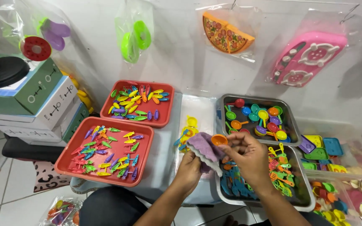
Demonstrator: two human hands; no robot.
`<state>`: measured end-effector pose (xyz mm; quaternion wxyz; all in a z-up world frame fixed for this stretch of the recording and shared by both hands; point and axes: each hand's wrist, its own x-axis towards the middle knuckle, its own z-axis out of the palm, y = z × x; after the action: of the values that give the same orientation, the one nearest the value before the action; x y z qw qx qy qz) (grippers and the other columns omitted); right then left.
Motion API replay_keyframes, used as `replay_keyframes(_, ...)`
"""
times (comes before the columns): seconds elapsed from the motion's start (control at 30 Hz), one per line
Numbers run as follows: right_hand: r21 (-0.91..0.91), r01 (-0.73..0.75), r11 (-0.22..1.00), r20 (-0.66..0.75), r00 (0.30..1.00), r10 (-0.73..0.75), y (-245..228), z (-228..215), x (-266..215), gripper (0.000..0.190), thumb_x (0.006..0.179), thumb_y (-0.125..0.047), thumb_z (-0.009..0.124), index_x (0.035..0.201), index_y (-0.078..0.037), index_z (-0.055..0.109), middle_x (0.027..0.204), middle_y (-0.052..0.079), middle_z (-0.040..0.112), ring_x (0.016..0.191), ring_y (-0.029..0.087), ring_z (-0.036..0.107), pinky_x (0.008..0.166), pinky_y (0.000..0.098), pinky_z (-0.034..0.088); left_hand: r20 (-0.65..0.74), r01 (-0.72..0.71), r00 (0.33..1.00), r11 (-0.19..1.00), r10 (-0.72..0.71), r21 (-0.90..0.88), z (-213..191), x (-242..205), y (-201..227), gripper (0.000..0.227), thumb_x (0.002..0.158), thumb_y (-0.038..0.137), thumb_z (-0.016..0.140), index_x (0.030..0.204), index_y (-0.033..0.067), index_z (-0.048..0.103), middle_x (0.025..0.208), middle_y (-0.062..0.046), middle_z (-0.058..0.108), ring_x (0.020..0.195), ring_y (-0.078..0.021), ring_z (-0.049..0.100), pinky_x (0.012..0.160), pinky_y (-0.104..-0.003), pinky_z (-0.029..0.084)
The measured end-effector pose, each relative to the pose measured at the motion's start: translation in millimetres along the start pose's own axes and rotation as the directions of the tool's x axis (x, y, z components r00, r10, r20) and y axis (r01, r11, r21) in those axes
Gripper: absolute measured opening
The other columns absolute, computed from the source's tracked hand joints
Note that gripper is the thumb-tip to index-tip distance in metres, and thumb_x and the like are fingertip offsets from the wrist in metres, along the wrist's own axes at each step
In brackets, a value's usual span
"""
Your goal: The person is cleaning various small plastic toys using a cloth and then sorting them into different colored trays.
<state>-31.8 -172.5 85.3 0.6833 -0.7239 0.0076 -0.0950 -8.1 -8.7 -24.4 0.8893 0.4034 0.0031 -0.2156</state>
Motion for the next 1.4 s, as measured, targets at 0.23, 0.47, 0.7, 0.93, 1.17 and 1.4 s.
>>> replay_keyframes(0.23, -0.388, 0.143, 0.910, -0.016, 0.987, -0.162, -7, 5, -3, 0.014, 0.074, 0.000, 0.084, 0.088, -0.001, 0.084, 0.057, 0.002, 0.072, 0.044, 0.006, 0.049, 0.041, 0.0207, 0.039, 0.042, -0.199, 0.980, 0.929, 0.195, 0.313, 22, -11, 19, 0.040, 0.092, -0.001, 0.062, 0.133, -0.0006, 0.064, 0.114, -0.011, 0.075, 0.099, -0.0148, 0.070, 0.086, -0.025, 0.056)
replay_keyframes(0.47, -0.396, 0.282, 0.874, 0.304, 0.938, -0.165, -26, -11, 5, 0.018, 0.077, 0.000, 0.074, 0.093, -0.002, 0.082, 0.073, 0.001, 0.074, 0.061, 0.011, 0.060, 0.055, 0.0248, 0.048, 0.207, -0.493, 0.852, 0.607, 0.480, 0.624, 50, -37, 75, 0.027, 0.084, -0.002, 0.066, 0.110, -0.0012, 0.073, 0.087, -0.006, 0.072, 0.070, -0.0102, 0.057, 0.062, -0.024, 0.050)
replay_keyframes(0.7, -0.672, 0.404, 0.621, 0.371, 0.909, -0.190, -20, -1, -15, 0.016, 0.080, -0.008, 0.073, 0.094, -0.011, 0.081, 0.079, 0.000, 0.067, 0.064, 0.017, 0.062, 0.058, 0.0312, 0.051, 0.690, -0.597, 0.580, -0.351, 0.432, 0.721, 35, -38, 85, 0.037, 0.080, 0.005, 0.072, 0.116, -0.0010, 0.073, 0.102, -0.011, 0.073, 0.082, -0.0258, 0.071, 0.076, -0.037, 0.057)
replay_keyframes(0.93, -0.698, 0.388, 0.602, 0.296, 0.922, -0.252, -27, 4, -29, 0.012, 0.079, -0.009, 0.072, 0.090, -0.012, 0.077, 0.084, -0.005, 0.073, 0.062, 0.017, 0.066, 0.057, 0.0307, 0.051, 0.801, -0.791, 0.335, -0.313, 0.497, 0.526, 59, -56, 121, 0.024, 0.084, -0.001, 0.074, 0.108, 0.0012, 0.073, 0.099, -0.008, 0.076, 0.087, -0.0192, 0.073, 0.084, -0.034, 0.061)
replay_keyframes(1.17, -0.532, 0.485, 0.694, 0.223, 0.871, -0.438, -1, 25, -33, 0.025, 0.071, -0.003, 0.070, 0.095, -0.004, 0.078, 0.106, 0.007, 0.078, 0.061, 0.020, 0.064, 0.051, 0.0291, 0.049, 0.495, -0.608, 0.430, -0.162, 0.755, 0.777, 37, -39, 96, 0.038, 0.068, 0.000, 0.084, 0.105, 0.0091, 0.079, 0.091, -0.002, 0.078, 0.072, -0.0132, 0.073, 0.061, -0.027, 0.059)
replay_keyframes(1.4, -0.410, 0.326, 0.852, -0.035, 0.927, -0.372, -35, 12, -24, 0.018, 0.085, 0.000, 0.075, 0.103, -0.001, 0.077, 0.085, 0.002, 0.070, 0.064, 0.008, 0.055, 0.058, 0.0202, 0.046, 0.059, -0.561, 0.780, 0.656, 0.623, 0.505, 12, -16, 88, 0.044, 0.091, -0.005, 0.064, 0.135, -0.0020, 0.062, 0.130, -0.016, 0.070, 0.113, -0.0213, 0.070, 0.103, -0.030, 0.056)
